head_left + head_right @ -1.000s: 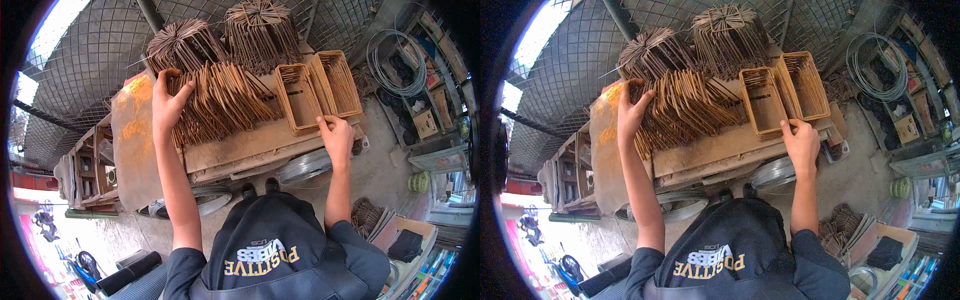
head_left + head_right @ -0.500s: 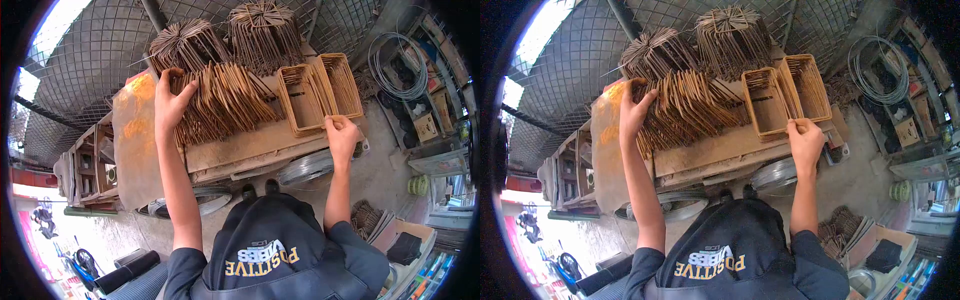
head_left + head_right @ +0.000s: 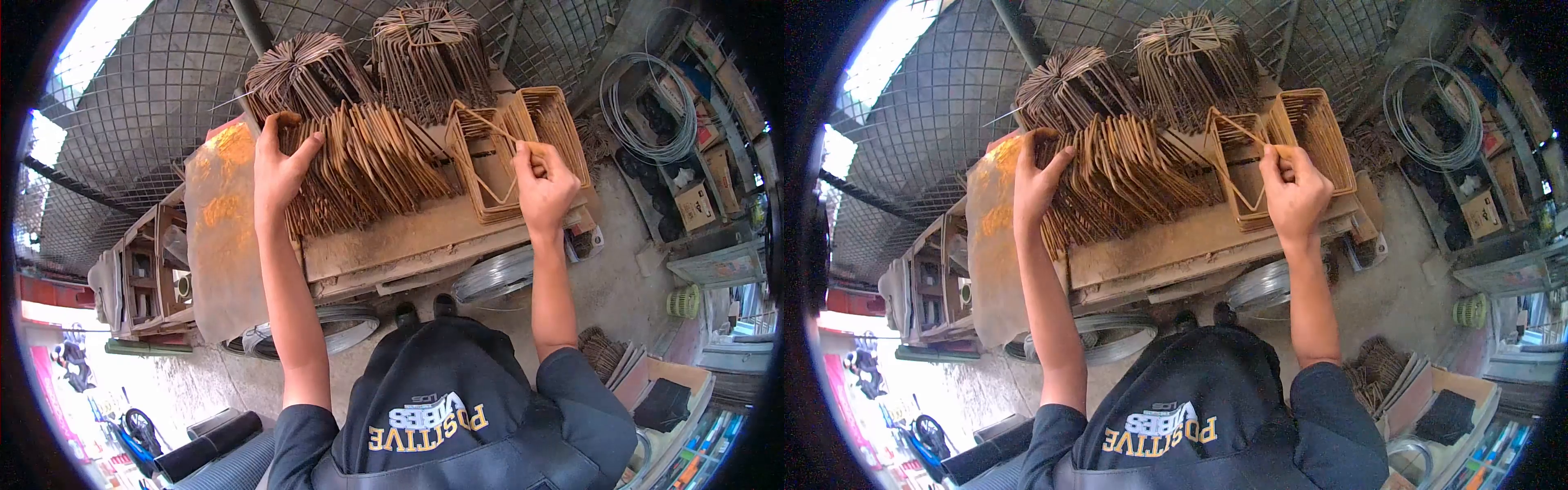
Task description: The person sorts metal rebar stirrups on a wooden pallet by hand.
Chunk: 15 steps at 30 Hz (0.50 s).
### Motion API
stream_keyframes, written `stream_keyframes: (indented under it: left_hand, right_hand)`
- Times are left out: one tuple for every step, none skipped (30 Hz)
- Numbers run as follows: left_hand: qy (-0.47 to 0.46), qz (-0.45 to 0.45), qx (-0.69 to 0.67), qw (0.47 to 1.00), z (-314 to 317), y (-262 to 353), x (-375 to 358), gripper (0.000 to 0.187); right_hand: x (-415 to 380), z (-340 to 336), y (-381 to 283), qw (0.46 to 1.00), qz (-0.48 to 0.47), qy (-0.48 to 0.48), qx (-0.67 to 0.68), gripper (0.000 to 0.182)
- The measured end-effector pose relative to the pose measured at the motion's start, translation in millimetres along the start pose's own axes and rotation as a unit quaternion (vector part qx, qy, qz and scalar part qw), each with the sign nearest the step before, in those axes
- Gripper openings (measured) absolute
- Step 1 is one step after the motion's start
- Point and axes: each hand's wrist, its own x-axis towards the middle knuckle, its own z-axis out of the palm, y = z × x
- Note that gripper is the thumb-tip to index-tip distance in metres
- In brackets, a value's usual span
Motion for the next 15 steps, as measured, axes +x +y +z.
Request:
stream_keyframes:
  left_hand:
    - [0.008, 0.005, 0.016, 1.000, 0.1, 1.7, -0.8, 0.047]
    - [0.011, 0.005, 0.017, 1.000, -0.3, 3.8, -1.2, 0.047]
    - [0.005, -0.003, 0.013, 1.000, -0.9, 5.6, -1.3, 0.047]
    - [-0.002, -0.012, 0.008, 1.000, -1.4, 6.2, -1.6, 0.047]
    - [0.004, -0.010, 0.015, 1.000, -1.0, 4.8, -1.5, 0.048]
    - [0.004, -0.011, 0.014, 1.000, -0.7, 2.6, -1.1, 0.048]
    - [0.004, -0.011, 0.017, 1.000, -0.6, 0.3, -1.0, 0.048]
    - [0.005, -0.011, 0.019, 1.000, -0.7, -0.7, -0.5, 0.049]
    - [0.005, -0.010, 0.019, 1.000, -0.9, 0.5, -0.5, 0.049]
    - [0.002, -0.015, 0.014, 1.000, -0.9, 2.5, -1.1, 0.049]
    - [0.000, -0.020, 0.009, 1.000, -0.7, 3.9, -1.1, 0.049]
    - [0.000, -0.019, 0.009, 1.000, -0.4, 2.2, -0.4, 0.049]
    - [0.001, -0.010, 0.018, 1.000, -0.5, -1.3, 0.3, 0.049]
    - [0.003, -0.002, 0.029, 1.000, -1.1, -3.6, 0.3, 0.050]
    - [0.004, -0.002, 0.030, 1.000, -1.7, -1.8, 0.2, 0.050]
  right_hand:
    - [2.9, 2.7, -1.0, 1.000, -0.003, -0.008, -0.008, 0.011]
    - [5.9, 5.0, -2.1, 1.000, -0.005, -0.010, -0.006, 0.011]
    - [9.1, 7.3, -3.3, 0.999, -0.028, -0.015, -0.009, 0.011]
    - [12.6, 9.5, -4.2, 0.998, -0.050, -0.020, -0.013, 0.011]
    - [17.1, 12.2, -4.3, 0.998, -0.052, -0.021, -0.013, 0.011]
    - [22.1, 15.0, -3.8, 0.996, -0.068, -0.044, -0.029, 0.011]
    - [26.9, 17.2, -3.6, 0.993, -0.084, -0.066, -0.046, 0.012]
    - [33.2, 20.2, -4.9, 0.993, -0.084, -0.066, -0.046, 0.012]
    - [40.0, 23.8, -8.3, 0.987, -0.119, -0.090, -0.060, 0.013]
    - [45.6, 26.4, -13.2, 0.979, -0.152, -0.115, -0.074, 0.014]
    - [50.9, 29.0, -22.2, 0.973, -0.151, -0.140, -0.100, 0.015]
    - [55.5, 33.4, -24.6, 0.974, -0.152, -0.138, -0.100, 0.015]
    - [60.3, 38.2, -25.9, 0.963, -0.173, -0.167, -0.121, 0.015]
    - [63.7, 42.7, -28.7, 0.951, -0.195, -0.196, -0.140, 0.015]
    - [67.5, 45.8, -36.6, 0.940, -0.182, -0.233, -0.173, 0.017]
